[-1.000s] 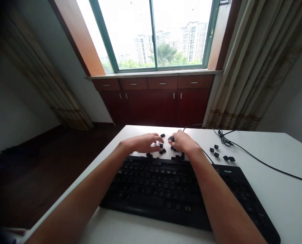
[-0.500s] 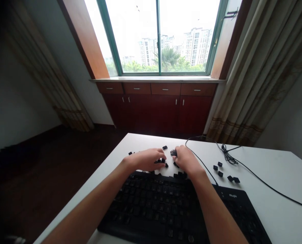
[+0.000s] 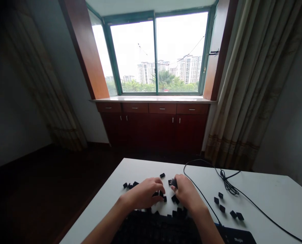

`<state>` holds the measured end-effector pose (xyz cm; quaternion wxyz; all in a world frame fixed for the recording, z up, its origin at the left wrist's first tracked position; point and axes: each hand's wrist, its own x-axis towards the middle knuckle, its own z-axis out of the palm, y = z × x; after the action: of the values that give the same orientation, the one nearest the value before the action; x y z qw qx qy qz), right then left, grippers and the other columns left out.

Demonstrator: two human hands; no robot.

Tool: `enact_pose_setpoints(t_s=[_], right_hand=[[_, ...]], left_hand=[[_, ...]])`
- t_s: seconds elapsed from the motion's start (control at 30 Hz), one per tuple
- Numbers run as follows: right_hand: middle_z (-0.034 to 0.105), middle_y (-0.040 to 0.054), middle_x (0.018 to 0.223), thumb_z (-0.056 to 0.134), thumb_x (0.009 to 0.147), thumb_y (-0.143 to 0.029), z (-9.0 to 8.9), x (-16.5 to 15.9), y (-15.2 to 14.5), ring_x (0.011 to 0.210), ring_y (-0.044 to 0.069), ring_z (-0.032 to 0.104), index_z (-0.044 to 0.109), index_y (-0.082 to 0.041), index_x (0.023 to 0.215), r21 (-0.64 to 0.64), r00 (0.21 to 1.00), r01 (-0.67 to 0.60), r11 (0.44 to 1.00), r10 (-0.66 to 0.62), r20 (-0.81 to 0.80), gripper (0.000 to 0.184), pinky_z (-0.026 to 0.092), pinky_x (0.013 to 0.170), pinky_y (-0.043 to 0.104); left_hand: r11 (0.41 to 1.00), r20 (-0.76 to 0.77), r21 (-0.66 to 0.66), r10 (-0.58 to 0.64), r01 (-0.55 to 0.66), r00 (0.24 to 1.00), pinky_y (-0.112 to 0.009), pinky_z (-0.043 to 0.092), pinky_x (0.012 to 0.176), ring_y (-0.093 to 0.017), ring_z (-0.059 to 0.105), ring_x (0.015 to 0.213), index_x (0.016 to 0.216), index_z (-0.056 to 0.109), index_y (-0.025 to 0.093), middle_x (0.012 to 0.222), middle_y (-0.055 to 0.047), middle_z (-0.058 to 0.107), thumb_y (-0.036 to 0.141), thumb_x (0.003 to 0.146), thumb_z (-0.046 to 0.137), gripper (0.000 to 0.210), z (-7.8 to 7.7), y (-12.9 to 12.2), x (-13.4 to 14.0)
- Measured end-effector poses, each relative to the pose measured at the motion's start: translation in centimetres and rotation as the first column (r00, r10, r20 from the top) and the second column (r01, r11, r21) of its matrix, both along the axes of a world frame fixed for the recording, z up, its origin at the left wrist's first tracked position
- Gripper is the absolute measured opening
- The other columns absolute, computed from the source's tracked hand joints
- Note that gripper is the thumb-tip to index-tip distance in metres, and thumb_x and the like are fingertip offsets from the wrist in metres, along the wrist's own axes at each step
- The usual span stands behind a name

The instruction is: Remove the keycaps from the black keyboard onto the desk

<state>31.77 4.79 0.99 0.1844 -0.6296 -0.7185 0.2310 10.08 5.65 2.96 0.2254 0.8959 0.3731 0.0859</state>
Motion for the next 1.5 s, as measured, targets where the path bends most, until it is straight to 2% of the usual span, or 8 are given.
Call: enact_pose_setpoints(t_s=[0.17,0.3,0.5,0.7,0.87,1.2,1.3,1.5], right_hand=[[0.071,0.0084,0.090,0.065,0.086,-0.035,0.7,0.1,0.3,0.083,0.024,0.065,0.067,-0.019,0.094,-0.020,0.973,0.041,0.999,-0.044,-0.228,0.018,0.045,0.075,0.034],[0.071,0.0081,0.096,0.059,0.090,-0.051,1.6,0.4,0.5,0.081,0.022,0.064,0.067,-0.018,0.108,-0.098,0.871,0.033,0.995,-0.076,-0.485,0.038,0.048,0.071,0.033],[0.069,0.0073,0.101,0.059,0.091,-0.056,2.5,0.5,-0.1,0.064,0.013,0.055,0.061,-0.018,0.126,-0.231,0.633,-0.064,0.971,-0.139,-0.761,0.051,0.047,0.060,0.027],[0.070,0.0076,0.096,0.076,0.083,-0.044,3.9,0.3,-0.8,0.063,0.011,0.055,0.066,-0.017,0.118,-0.317,0.422,-0.144,0.938,-0.231,-0.877,0.045,0.046,0.056,0.023],[0.068,0.0059,0.093,0.078,0.082,-0.042,5.1,0.3,-1.2,0.065,0.010,0.055,0.068,-0.016,0.114,-0.276,0.397,-0.161,0.948,-0.194,-0.897,0.043,0.046,0.057,0.022],[0.062,0.0018,0.084,0.080,0.079,-0.048,7.3,2.2,-7.2,0.064,0.011,0.053,0.068,-0.016,0.122,-0.186,0.515,0.012,0.983,-0.165,-0.841,0.055,0.046,0.058,0.024],[0.061,0.0001,0.073,0.072,0.084,-0.052,6.4,4.2,-12.0,0.065,0.016,0.058,0.071,-0.021,0.120,0.038,0.864,0.177,0.983,-0.137,-0.485,0.047,0.050,0.061,0.028],[0.064,0.0041,0.106,0.071,0.089,-0.031,0.4,5.6,-20.9,0.084,0.015,0.067,0.074,-0.028,0.110,0.629,0.998,0.060,0.775,-0.034,-0.053,0.021,0.054,0.073,0.024]], left_hand=[[0.968,0.280,-0.241,0.139,-0.070,0.950,-0.031,0.058,0.082,-0.022,0.070,0.096,0.110,0.072,0.019,0.114,-0.011,0.069,0.049,0.091,0.063,0.037,1.0,0.5,-1.0],[0.698,0.601,-0.698,0.449,0.161,0.661,-0.036,0.057,0.093,-0.021,0.071,0.098,0.111,0.071,0.014,0.109,-0.012,0.072,0.042,0.090,0.070,0.036,1.7,1.5,-2.0],[0.396,0.544,-0.826,0.746,0.401,0.385,-0.022,0.056,0.092,-0.014,0.072,0.095,0.108,0.074,0.011,0.118,-0.015,0.072,0.032,0.096,0.064,0.026,1.4,2.2,-2.8],[0.351,0.534,-0.821,0.752,0.451,0.387,-0.020,0.058,0.086,-0.013,0.072,0.086,0.111,0.071,0.012,0.118,-0.016,0.072,0.033,0.098,0.061,0.027,0.7,2.3,-2.2],[0.394,0.597,-0.784,0.690,0.479,0.410,-0.021,0.058,0.085,-0.013,0.071,0.088,0.119,0.068,0.013,0.117,-0.015,0.071,0.029,0.098,0.062,0.027,0.9,1.8,-1.7],[0.438,0.590,-0.804,0.666,0.401,0.456,-0.019,0.058,0.078,-0.012,0.069,0.083,0.113,0.068,0.009,0.114,-0.017,0.070,0.033,0.097,0.064,0.029,1.9,-2.3,-2.8],[0.458,0.550,-0.835,0.663,0.306,0.508,-0.019,0.057,0.074,-0.012,0.067,0.080,0.108,0.068,0.009,0.107,-0.014,0.069,0.038,0.097,0.062,0.032,1.6,-6.9,-6.0],[0.500,0.508,-0.859,0.806,0.109,0.304,-0.013,0.041,0.048,-0.005,0.053,0.055,0.100,0.066,0.016,0.073,-0.002,0.065,0.044,0.098,0.060,0.029,-1.3,-17.6,-12.1]])
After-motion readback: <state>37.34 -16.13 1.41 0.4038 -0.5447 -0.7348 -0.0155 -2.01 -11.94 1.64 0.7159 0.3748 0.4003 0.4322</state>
